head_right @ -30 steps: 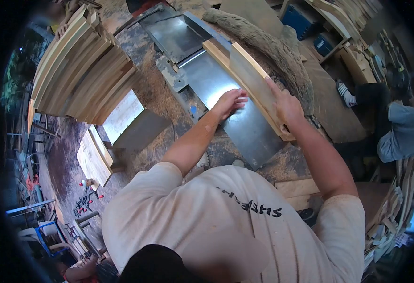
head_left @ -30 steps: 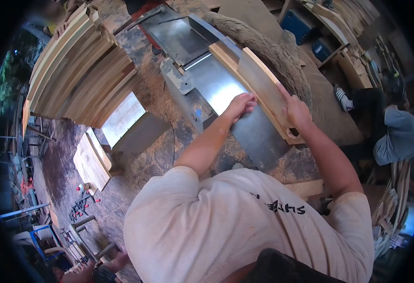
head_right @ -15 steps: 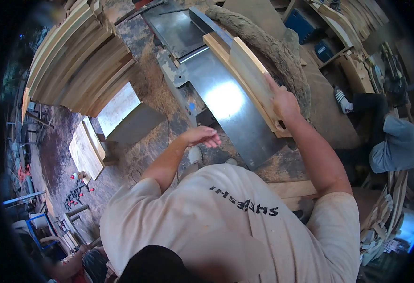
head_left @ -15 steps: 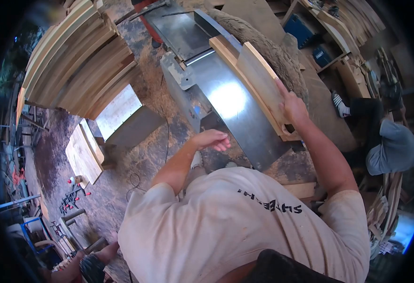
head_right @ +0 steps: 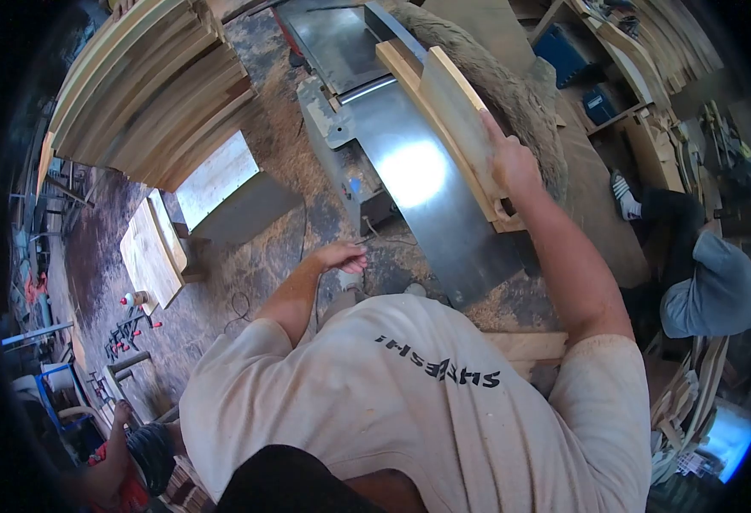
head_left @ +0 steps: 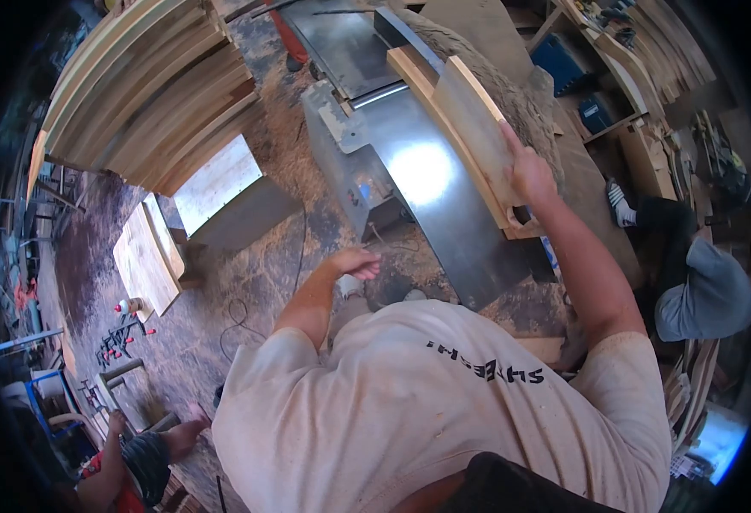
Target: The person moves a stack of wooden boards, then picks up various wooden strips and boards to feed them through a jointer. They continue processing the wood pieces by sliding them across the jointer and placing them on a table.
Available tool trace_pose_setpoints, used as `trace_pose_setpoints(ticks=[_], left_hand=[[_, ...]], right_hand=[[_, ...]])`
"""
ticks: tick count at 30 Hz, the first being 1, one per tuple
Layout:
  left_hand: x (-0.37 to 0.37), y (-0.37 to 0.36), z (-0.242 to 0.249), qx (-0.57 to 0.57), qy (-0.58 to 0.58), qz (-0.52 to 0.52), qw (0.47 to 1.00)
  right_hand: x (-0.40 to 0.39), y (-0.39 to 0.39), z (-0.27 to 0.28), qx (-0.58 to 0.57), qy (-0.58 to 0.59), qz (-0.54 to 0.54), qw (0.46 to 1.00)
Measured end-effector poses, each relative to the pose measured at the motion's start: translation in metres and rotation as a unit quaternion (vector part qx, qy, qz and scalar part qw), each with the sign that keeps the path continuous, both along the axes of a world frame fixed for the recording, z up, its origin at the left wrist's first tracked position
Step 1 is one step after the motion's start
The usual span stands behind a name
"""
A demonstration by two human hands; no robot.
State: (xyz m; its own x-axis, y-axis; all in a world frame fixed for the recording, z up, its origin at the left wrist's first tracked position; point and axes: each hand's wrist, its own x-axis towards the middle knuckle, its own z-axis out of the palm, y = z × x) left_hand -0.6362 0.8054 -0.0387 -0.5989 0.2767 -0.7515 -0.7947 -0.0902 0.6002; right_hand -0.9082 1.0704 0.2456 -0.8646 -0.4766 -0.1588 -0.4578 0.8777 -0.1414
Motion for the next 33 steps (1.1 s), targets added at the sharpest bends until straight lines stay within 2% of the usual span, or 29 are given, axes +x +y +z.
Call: trace_pose_setpoints(ticks=[13,16,28,33], left_hand=[[0.057,-0.038,-0.044,-0.044,-0.044,0.043,0.997],[0.066,-0.043,-0.052,-0.051,-0.069,0.045,0.995],[0.071,-0.065,-0.054,-0.073,-0.049,0.069,0.994],[0.076,-0.079,-0.056,-0.056,-0.07,0.091,0.992]], right_hand=[[-0.042,-0.043,-0.017,-0.023,0.043,0.046,0.998],[-0.047,-0.057,-0.012,0.004,0.033,0.037,0.999],[-0.091,-0.104,-0.025,-0.039,0.037,0.062,0.997],[-0.107,-0.133,-0.021,-0.022,0.03,0.047,0.998]])
